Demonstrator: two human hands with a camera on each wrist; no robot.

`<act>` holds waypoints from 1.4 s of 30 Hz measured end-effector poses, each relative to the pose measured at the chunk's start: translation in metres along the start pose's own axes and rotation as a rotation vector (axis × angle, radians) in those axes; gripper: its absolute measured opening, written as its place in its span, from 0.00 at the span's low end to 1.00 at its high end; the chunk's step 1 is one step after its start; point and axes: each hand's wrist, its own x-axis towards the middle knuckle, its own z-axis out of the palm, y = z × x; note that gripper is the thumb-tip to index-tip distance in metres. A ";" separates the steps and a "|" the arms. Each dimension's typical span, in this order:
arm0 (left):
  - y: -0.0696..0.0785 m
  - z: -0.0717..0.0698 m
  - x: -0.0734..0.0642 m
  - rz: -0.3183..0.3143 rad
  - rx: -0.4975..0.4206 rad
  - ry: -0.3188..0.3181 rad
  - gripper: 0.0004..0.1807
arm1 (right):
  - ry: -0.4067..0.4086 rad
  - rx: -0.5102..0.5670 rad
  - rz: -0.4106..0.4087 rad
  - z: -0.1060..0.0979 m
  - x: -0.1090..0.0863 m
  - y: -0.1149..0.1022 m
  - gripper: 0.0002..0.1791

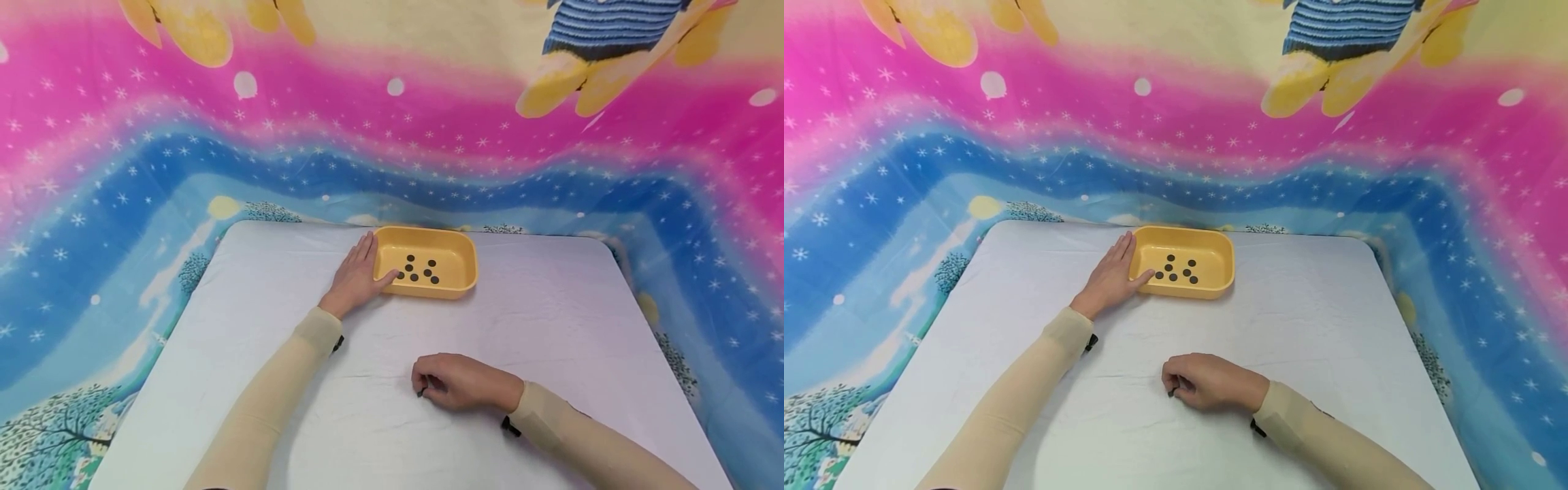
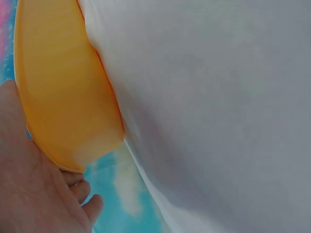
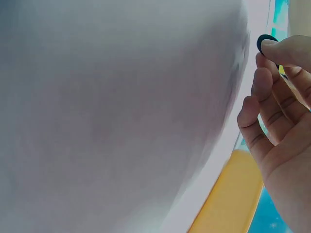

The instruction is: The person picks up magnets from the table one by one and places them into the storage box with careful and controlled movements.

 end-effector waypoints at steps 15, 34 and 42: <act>0.001 0.000 0.000 -0.002 -0.002 -0.011 0.58 | 0.211 0.000 0.081 -0.039 0.008 0.021 0.13; -0.002 0.000 0.000 0.000 0.010 -0.007 0.58 | 0.476 0.011 0.184 -0.095 0.023 0.066 0.10; -0.001 0.001 0.001 -0.004 0.004 -0.008 0.57 | 0.519 0.024 0.282 -0.110 0.034 0.086 0.08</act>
